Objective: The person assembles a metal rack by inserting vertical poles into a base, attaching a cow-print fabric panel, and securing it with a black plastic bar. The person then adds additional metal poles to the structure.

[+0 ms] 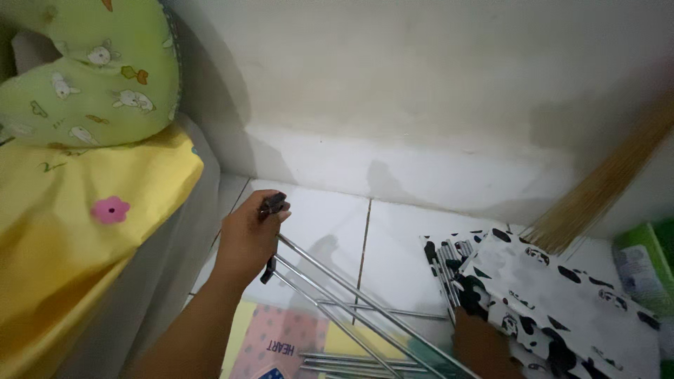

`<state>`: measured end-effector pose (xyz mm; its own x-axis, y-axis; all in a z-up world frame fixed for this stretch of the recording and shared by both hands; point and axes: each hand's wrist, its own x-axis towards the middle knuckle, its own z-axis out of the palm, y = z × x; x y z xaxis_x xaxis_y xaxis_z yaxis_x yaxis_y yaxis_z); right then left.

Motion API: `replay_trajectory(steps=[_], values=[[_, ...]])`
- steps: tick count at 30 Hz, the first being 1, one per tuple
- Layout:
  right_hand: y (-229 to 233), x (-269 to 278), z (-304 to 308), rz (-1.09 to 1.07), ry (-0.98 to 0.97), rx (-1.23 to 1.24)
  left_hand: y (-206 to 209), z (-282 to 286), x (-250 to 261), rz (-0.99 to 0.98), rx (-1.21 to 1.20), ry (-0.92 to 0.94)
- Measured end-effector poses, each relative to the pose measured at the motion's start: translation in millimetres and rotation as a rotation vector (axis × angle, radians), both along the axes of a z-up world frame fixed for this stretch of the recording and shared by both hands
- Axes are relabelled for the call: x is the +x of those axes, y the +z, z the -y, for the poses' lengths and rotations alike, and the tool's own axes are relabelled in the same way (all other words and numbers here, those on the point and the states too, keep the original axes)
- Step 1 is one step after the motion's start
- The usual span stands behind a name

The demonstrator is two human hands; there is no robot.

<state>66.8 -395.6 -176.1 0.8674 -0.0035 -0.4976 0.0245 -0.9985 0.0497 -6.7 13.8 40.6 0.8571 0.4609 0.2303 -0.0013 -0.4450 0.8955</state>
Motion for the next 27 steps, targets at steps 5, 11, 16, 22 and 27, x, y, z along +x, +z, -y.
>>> replay_trajectory(steps=[5,11,16,22,27], values=[[15,11,-7,-0.028,-0.013,0.038,0,0,-1,-0.024,-0.017,-0.023],[125,60,-24,-0.010,0.037,0.292,14,5,-5,-0.065,0.035,0.017],[226,43,-61,0.031,-0.064,0.610,29,10,-7,-0.199,-0.008,0.038],[255,-17,-122,0.141,0.378,0.494,35,14,-4,-0.166,0.100,0.059],[248,-30,-135,0.481,0.570,0.613,37,14,-6,-0.039,0.071,0.052]])
